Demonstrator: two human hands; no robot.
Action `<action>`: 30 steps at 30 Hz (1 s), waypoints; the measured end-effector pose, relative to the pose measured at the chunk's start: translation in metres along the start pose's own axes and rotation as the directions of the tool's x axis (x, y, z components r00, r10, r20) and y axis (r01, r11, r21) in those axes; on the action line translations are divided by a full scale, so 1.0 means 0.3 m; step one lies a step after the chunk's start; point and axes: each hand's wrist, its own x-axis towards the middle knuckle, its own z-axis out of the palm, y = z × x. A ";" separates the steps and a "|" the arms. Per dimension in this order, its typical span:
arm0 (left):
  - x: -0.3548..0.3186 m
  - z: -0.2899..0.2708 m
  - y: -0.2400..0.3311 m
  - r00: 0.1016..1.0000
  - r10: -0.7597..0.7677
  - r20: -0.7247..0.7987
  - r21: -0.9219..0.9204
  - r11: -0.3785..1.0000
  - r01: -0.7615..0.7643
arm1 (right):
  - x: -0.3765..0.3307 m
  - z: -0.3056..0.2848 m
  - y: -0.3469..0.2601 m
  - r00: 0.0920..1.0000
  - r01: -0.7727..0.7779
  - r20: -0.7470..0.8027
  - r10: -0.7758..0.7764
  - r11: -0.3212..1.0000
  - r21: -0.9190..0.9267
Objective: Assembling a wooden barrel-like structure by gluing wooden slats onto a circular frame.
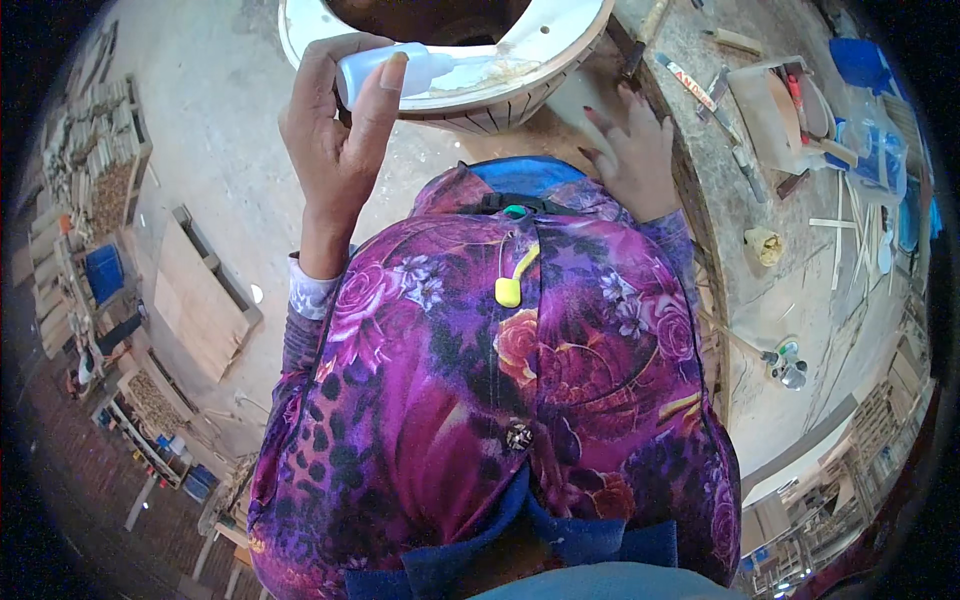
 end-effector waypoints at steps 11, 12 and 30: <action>0.012 0.011 0.010 0.989 0.133 0.063 0.055 0.989 -0.137 | -0.035 -0.005 0.000 0.998 -0.047 0.029 0.048 0.998 -0.030; 0.012 0.010 0.014 0.989 0.131 0.067 0.070 0.988 -0.136 | -0.035 -0.002 0.002 0.998 -0.040 0.041 0.042 0.999 -0.035; -0.002 -0.014 0.043 0.994 0.085 0.063 0.150 0.984 -0.094 | -0.044 -0.012 -0.008 0.997 -0.047 0.055 0.049 0.998 -0.037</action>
